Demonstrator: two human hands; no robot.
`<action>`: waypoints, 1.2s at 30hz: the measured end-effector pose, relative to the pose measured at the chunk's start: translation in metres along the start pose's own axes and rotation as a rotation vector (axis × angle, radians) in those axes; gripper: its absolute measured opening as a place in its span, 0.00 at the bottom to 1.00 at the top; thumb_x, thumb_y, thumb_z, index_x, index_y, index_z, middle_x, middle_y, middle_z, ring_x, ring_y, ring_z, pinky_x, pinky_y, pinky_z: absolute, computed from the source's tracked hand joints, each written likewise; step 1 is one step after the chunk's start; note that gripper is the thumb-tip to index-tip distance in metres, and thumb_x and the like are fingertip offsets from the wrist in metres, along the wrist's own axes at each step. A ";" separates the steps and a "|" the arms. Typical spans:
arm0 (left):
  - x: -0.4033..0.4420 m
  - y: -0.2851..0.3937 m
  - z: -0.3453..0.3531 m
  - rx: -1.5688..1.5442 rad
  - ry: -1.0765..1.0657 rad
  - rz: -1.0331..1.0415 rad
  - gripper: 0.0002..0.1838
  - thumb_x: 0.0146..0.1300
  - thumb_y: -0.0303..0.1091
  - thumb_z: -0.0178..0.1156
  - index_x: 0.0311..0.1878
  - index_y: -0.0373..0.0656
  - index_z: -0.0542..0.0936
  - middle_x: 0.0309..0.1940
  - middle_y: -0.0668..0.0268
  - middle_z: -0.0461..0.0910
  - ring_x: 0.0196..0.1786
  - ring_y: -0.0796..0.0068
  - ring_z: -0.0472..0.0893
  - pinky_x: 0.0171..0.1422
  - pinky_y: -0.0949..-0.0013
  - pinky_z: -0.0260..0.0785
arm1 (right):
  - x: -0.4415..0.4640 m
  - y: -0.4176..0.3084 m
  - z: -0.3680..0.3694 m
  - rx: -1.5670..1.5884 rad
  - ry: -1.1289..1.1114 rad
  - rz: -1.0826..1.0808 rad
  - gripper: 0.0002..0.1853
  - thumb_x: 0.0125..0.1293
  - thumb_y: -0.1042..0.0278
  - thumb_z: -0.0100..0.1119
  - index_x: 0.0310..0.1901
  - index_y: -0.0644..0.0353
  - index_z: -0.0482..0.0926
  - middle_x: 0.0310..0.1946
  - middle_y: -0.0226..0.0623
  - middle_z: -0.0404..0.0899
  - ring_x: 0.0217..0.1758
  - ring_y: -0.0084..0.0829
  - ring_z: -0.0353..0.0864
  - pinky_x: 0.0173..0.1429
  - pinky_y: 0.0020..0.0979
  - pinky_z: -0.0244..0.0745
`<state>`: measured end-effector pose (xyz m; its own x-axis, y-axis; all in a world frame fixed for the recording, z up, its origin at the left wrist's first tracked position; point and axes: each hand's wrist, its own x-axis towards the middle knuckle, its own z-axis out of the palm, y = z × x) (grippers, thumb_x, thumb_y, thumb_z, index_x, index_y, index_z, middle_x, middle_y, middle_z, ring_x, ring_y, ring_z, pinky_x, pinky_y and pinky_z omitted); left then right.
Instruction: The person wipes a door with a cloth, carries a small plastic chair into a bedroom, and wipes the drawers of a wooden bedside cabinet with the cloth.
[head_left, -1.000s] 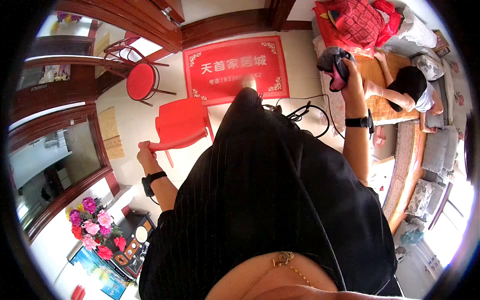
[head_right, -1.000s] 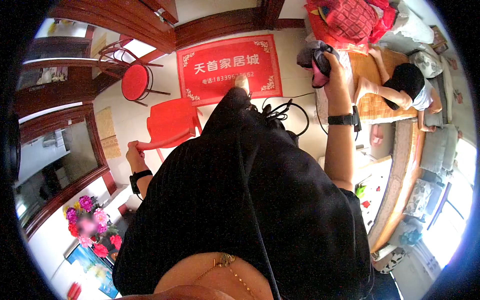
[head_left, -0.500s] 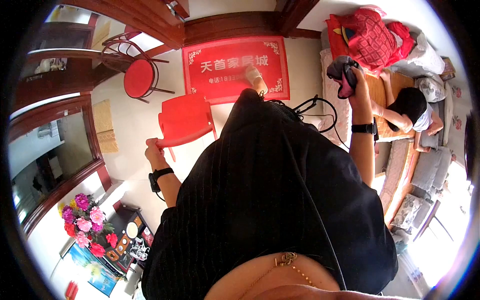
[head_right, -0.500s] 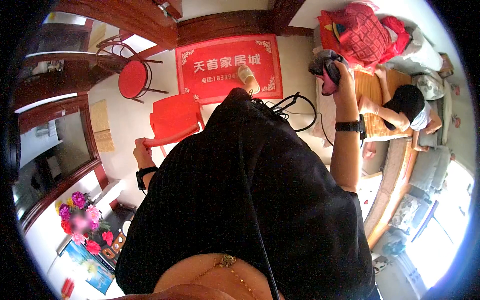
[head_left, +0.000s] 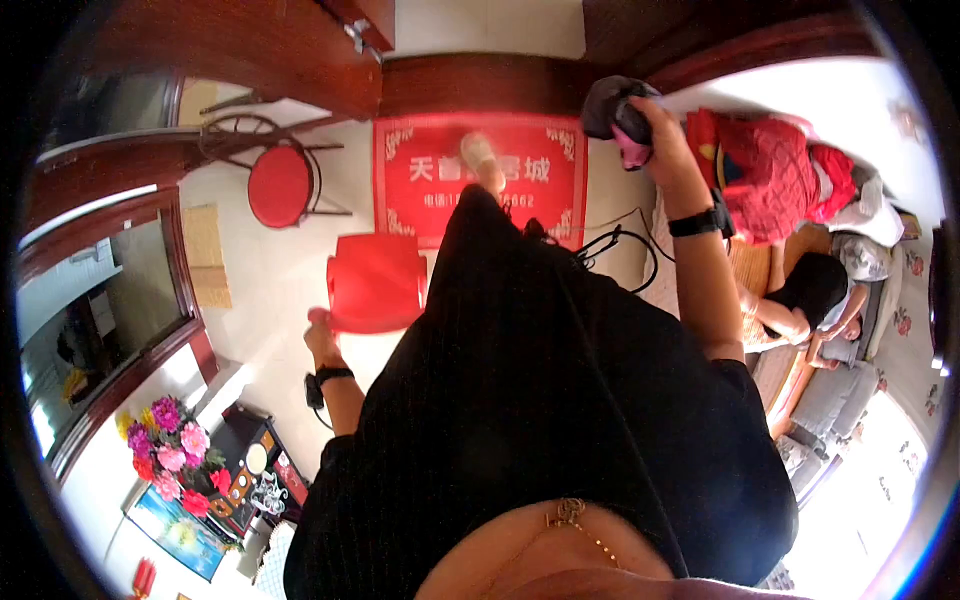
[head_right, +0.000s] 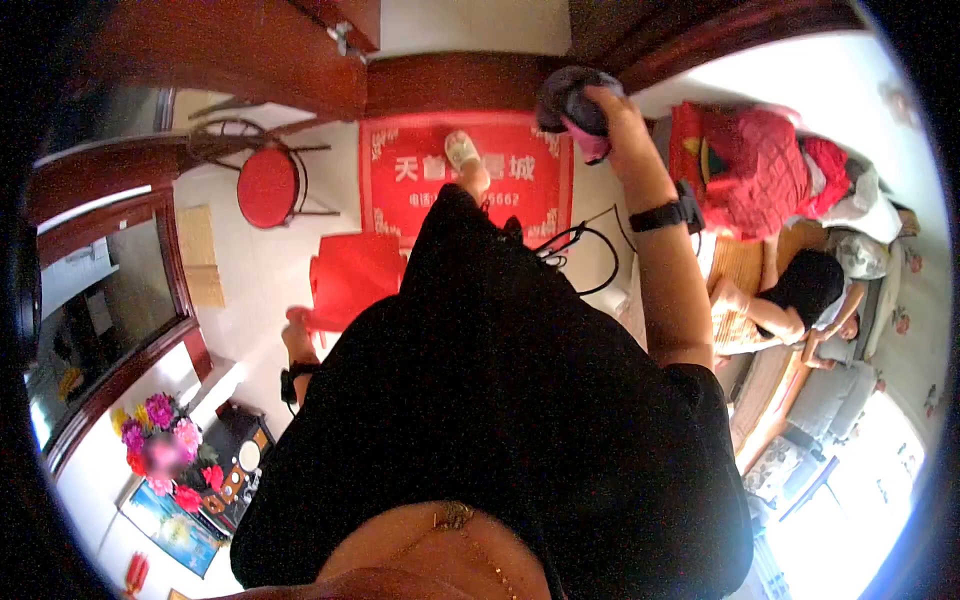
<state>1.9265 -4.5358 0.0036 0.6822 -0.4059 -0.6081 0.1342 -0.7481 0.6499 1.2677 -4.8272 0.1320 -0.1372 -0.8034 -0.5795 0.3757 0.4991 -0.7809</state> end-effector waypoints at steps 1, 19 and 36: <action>0.012 0.003 0.011 0.011 0.031 -0.014 0.11 0.59 0.37 0.70 0.27 0.42 0.80 0.20 0.72 0.73 0.19 0.78 0.70 0.22 0.69 0.62 | 0.033 -0.014 0.023 -0.013 -0.001 -0.002 0.14 0.72 0.61 0.61 0.51 0.63 0.83 0.40 0.35 0.87 0.37 0.30 0.87 0.41 0.31 0.83; 0.070 0.139 0.182 0.614 0.013 -0.236 0.28 0.61 0.52 0.66 0.31 0.28 0.84 0.22 0.51 0.80 0.30 0.60 0.79 0.39 0.49 0.69 | 0.370 -0.252 0.340 -0.171 -0.566 -0.001 0.19 0.71 0.67 0.62 0.59 0.69 0.80 0.50 0.44 0.87 0.50 0.34 0.88 0.60 0.36 0.83; 0.226 0.626 0.647 0.316 -0.068 -0.142 0.29 0.63 0.54 0.64 0.32 0.28 0.84 0.24 0.48 0.82 0.32 0.55 0.81 0.41 0.48 0.70 | 0.838 -0.578 0.368 -0.082 -0.555 -0.046 0.19 0.69 0.64 0.60 0.58 0.62 0.81 0.47 0.41 0.87 0.47 0.33 0.88 0.53 0.34 0.84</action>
<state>1.7000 -5.4355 -0.0223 0.6215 -0.3124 -0.7184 -0.0123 -0.9208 0.3898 1.2732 -5.9084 0.1842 0.3594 -0.8642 -0.3522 0.3049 0.4655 -0.8309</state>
